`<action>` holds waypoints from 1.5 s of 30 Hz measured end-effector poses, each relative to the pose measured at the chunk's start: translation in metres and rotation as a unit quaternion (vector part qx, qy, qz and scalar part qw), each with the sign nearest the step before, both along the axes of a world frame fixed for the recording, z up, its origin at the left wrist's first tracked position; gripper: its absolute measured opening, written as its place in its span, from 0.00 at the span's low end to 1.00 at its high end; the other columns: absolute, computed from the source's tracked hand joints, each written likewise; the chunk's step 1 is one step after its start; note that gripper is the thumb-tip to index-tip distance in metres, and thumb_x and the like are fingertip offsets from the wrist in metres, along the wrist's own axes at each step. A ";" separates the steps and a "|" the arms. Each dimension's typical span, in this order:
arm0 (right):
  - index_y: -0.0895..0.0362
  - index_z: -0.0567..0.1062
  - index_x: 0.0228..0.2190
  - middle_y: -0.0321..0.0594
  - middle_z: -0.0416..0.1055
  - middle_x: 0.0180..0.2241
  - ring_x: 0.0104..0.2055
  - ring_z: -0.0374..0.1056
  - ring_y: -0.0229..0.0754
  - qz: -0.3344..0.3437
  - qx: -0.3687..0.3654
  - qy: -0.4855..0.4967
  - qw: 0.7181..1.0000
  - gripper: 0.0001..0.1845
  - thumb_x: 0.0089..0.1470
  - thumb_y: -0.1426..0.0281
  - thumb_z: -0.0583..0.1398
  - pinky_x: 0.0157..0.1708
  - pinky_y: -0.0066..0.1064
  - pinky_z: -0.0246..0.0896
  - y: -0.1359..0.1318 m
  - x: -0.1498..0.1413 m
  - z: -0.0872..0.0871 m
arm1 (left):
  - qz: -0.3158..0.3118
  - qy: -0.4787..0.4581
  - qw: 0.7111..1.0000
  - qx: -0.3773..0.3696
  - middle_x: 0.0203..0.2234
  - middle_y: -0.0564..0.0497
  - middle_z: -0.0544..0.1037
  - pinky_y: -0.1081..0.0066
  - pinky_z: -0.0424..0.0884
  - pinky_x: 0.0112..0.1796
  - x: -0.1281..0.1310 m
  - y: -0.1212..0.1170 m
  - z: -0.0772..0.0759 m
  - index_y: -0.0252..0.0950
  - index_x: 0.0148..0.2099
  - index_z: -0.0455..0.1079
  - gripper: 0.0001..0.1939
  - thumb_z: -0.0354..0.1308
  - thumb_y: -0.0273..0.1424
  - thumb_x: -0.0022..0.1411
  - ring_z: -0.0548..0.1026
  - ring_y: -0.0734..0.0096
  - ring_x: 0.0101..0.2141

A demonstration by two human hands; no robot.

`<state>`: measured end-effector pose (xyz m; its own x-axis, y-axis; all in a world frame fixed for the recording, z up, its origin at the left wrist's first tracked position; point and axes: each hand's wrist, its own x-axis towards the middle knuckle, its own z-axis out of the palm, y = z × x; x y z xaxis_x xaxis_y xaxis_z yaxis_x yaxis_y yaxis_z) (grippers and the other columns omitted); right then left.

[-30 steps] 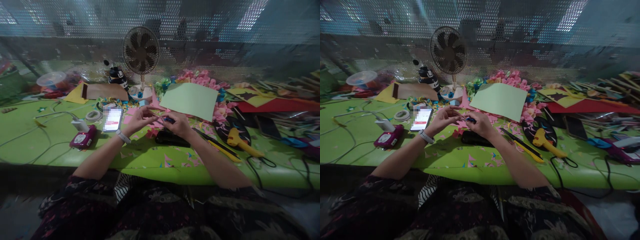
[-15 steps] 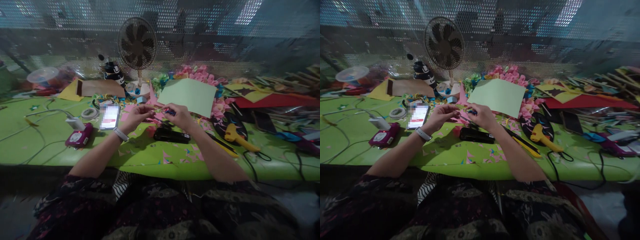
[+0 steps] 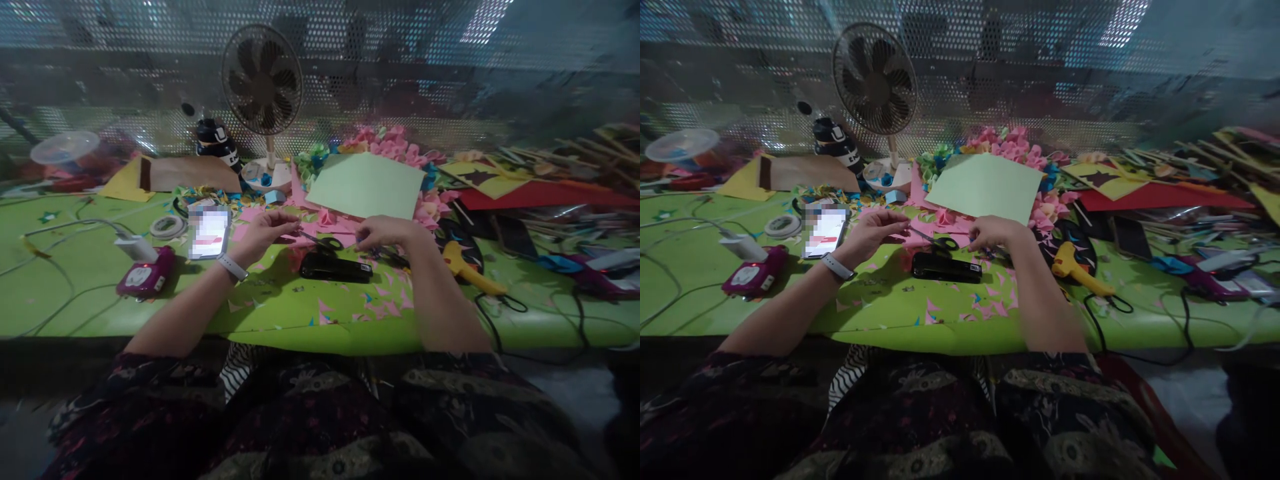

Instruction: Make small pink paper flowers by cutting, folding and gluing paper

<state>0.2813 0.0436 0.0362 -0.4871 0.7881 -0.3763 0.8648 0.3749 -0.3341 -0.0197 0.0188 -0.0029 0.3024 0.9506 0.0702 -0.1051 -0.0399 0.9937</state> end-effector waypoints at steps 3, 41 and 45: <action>0.54 0.78 0.24 0.38 0.75 0.23 0.23 0.66 0.39 -0.026 0.057 -0.004 0.998 0.15 0.49 0.56 0.65 0.24 0.32 0.52 -0.005 -0.010 0.000 | 0.002 0.000 1.000 -0.001 0.33 0.46 0.82 0.72 0.78 0.33 0.000 0.000 -0.001 0.35 0.38 0.77 0.13 0.71 0.35 0.51 0.81 0.71 0.32; 0.59 0.77 0.31 0.35 0.74 0.25 0.23 0.65 0.32 -0.150 -0.103 0.405 0.896 0.09 0.47 0.67 0.66 0.21 0.24 0.54 -0.011 -0.063 -0.020 | -0.018 -0.002 0.999 -0.028 0.18 0.58 0.68 0.78 0.54 0.18 -0.005 0.005 0.004 0.37 0.40 0.75 0.14 0.69 0.35 0.50 0.61 0.84 0.17; 0.59 0.76 0.28 0.32 0.70 0.20 0.18 0.59 0.29 -0.203 -0.147 0.449 0.857 0.09 0.43 0.69 0.67 0.16 0.23 0.45 -0.012 -0.062 -0.018 | -0.074 0.067 0.994 0.051 0.18 0.59 0.69 0.78 0.56 0.20 -0.003 -0.001 0.005 0.37 0.43 0.74 0.18 0.71 0.34 0.51 0.64 0.82 0.18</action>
<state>0.2191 0.0318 0.0183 -0.3928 0.8965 -0.2051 0.2479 -0.1116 -0.9623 -0.0231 0.0174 0.0021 0.4516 0.8850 0.1130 0.0161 -0.1347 0.9908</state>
